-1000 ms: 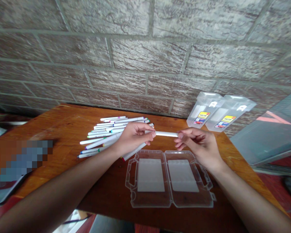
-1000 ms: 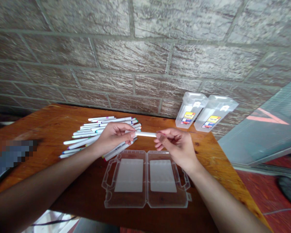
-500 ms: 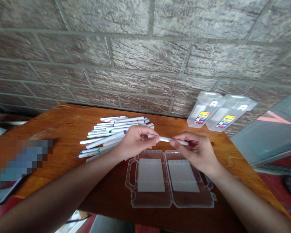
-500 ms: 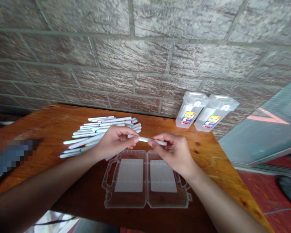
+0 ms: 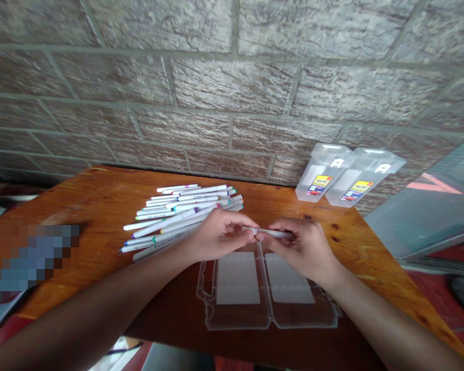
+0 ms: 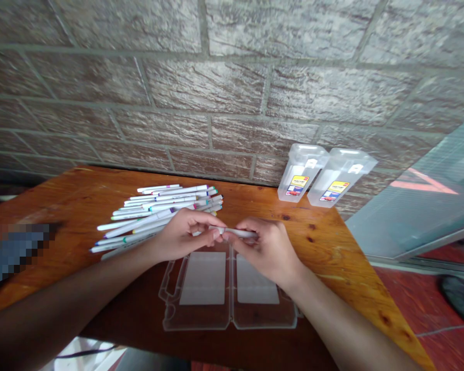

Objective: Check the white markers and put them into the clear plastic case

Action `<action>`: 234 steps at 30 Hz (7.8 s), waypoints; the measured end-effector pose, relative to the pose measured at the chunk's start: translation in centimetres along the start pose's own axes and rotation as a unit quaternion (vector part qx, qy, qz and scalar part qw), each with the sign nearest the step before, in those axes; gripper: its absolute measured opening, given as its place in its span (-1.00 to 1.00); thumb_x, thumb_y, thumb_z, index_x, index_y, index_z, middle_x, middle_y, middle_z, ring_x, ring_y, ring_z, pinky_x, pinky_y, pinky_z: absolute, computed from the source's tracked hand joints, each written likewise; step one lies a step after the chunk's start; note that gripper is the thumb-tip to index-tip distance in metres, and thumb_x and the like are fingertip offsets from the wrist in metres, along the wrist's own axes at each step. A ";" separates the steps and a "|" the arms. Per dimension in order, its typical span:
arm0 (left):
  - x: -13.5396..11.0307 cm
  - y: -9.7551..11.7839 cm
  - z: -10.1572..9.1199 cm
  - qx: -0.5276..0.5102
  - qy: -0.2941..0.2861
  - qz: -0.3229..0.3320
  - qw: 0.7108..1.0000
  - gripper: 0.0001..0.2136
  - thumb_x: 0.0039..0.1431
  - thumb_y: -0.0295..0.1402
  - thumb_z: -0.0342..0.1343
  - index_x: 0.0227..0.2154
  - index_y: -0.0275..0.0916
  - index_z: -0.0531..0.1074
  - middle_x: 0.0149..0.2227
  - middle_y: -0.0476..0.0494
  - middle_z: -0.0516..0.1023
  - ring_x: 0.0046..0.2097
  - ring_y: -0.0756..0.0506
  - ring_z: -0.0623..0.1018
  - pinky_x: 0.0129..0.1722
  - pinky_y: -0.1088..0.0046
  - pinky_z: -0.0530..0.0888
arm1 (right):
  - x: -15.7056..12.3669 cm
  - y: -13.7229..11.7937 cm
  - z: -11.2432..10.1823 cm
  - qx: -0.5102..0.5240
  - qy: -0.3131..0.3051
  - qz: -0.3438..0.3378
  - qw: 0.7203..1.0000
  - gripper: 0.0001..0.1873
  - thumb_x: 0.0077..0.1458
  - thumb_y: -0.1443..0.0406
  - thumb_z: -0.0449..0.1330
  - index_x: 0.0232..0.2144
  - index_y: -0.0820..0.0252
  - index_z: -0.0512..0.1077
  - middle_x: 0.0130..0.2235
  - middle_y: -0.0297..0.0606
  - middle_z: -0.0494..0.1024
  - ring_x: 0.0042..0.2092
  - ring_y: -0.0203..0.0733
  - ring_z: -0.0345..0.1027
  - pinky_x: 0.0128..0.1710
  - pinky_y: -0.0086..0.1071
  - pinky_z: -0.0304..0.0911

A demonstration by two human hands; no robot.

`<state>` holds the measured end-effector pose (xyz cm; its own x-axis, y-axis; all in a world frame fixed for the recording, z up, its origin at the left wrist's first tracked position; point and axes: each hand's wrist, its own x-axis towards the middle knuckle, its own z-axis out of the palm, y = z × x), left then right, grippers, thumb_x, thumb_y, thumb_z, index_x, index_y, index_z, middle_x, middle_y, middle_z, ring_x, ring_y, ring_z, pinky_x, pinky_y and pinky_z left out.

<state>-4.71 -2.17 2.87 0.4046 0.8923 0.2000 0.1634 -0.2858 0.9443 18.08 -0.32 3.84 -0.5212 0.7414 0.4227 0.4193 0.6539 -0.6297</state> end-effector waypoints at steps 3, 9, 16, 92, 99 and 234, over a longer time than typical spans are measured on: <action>-0.1 0.1 0.0 -0.005 -0.016 0.003 1.000 -0.77 0.27 -0.27 0.21 -0.16 -0.32 0.62 -0.23 -0.26 0.72 -0.30 -0.08 0.67 -0.35 0.50 0.56 | -0.1 0.0 -0.1 -0.001 0.002 0.006 1.000 -0.70 0.21 0.12 0.33 -0.47 0.18 0.56 -0.55 -0.36 0.49 -0.54 -0.32 0.26 -0.53 -0.44 0.10; -0.1 -0.1 0.0 -0.015 -0.015 0.005 1.000 -0.78 0.29 -0.30 0.19 -0.14 -0.33 0.62 -0.21 -0.28 0.73 -0.29 -0.07 0.68 -0.35 0.52 0.56 | 0.1 0.0 0.0 0.016 0.000 0.027 0.999 -0.65 0.22 0.08 0.31 -0.48 0.20 0.58 -0.56 -0.35 0.49 -0.54 -0.32 0.26 -0.54 -0.44 0.10; 0.0 -0.4 -0.4 -0.024 -0.004 0.010 1.000 -0.74 0.32 -0.22 0.18 -0.12 -0.29 0.63 -0.25 -0.23 0.71 -0.32 -0.06 0.65 -0.32 0.46 0.60 | 0.2 0.2 0.0 0.049 0.000 0.046 0.998 -0.59 0.21 0.02 0.31 -0.51 0.20 0.56 -0.57 -0.37 0.43 -0.53 -0.33 0.20 -0.54 -0.44 0.07; 1.1 -0.7 -1.8 -0.295 0.114 0.003 0.949 -0.79 0.24 -0.28 0.26 -0.19 -0.35 0.58 -0.49 0.00 0.43 -0.48 0.00 0.49 -0.41 0.40 0.54 | 0.8 0.1 -2.0 0.432 0.051 0.122 0.892 -0.75 0.07 0.16 0.46 -0.19 0.08 0.71 -0.33 -0.14 0.75 -0.45 -0.16 0.61 -0.51 -0.38 0.50; 1.1 -0.7 -1.8 -0.297 0.113 0.002 0.948 -0.79 0.24 -0.28 0.27 -0.20 -0.34 0.58 -0.49 0.00 0.42 -0.48 0.00 0.49 -0.40 0.39 0.54 | 0.8 0.1 -2.1 0.449 0.044 0.122 0.884 -0.77 0.08 0.19 0.45 -0.19 0.10 0.71 -0.33 -0.13 0.75 -0.43 -0.14 0.63 -0.48 -0.36 0.52; 0.8 0.5 -2.0 -0.367 0.059 -0.009 0.928 -0.82 0.10 -0.36 0.41 -0.23 -0.27 0.70 -0.39 -0.23 0.70 -0.48 0.03 0.54 -0.41 0.50 0.48 | 1.6 0.9 -2.0 0.461 0.151 0.200 0.851 -0.76 -0.11 0.21 0.54 -0.43 0.22 0.63 -0.48 -0.23 0.69 -0.54 -0.28 0.54 -0.56 -0.53 0.49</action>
<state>-6.16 -0.89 3.99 0.2984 0.9394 0.1689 -0.5049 0.0052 0.8632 19.08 1.81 5.22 -0.1999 0.9731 0.1146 -0.3151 0.0470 -0.9479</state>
